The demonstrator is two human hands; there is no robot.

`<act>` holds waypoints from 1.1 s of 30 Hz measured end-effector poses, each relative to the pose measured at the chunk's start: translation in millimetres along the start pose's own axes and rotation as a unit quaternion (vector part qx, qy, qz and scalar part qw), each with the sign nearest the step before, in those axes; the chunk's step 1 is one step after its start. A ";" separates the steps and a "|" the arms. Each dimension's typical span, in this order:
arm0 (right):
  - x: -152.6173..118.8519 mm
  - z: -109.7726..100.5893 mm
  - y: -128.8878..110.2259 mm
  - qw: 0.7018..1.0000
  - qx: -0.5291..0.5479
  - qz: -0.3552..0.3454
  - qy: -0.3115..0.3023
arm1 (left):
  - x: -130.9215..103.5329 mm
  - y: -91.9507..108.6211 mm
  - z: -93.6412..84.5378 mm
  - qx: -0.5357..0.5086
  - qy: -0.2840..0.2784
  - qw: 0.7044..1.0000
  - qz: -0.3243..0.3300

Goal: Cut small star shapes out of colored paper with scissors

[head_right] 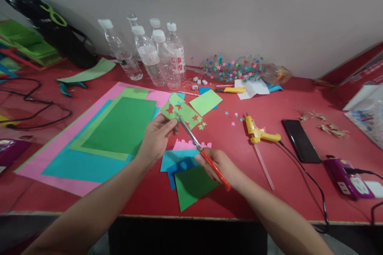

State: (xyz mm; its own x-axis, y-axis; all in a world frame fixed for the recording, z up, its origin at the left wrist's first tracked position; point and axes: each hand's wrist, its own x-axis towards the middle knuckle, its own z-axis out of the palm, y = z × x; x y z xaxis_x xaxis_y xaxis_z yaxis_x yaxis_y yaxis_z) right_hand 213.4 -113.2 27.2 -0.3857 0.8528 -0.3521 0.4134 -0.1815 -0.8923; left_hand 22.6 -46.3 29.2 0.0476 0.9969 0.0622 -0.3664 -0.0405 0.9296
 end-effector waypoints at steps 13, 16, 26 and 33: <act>0.1 -4.5 -1.1 1.000 0.018 -0.021 0.008 | 0.0 3.7 1.8 0.007 0.005 1.000 -0.011; -0.4 -4.0 -3.1 0.999 0.036 -0.009 0.003 | 0.7 4.1 0.9 0.009 0.004 1.000 -0.010; 1.9 -5.4 -3.2 0.999 0.036 -0.013 -0.004 | 7.0 9.7 -5.0 0.022 0.028 0.999 0.010; 1.7 -2.6 -5.3 0.999 0.031 0.001 0.023 | 6.5 8.8 -6.1 0.004 -0.003 1.000 -0.010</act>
State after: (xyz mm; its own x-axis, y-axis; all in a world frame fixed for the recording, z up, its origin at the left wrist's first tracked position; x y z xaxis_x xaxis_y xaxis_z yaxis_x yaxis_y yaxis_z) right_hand 212.7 -109.5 32.1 -0.3457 0.8742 -0.3411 0.3616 -0.2113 -0.9081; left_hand 14.0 -39.8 35.6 0.0611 0.9971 0.0456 -0.3575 -0.0208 0.9337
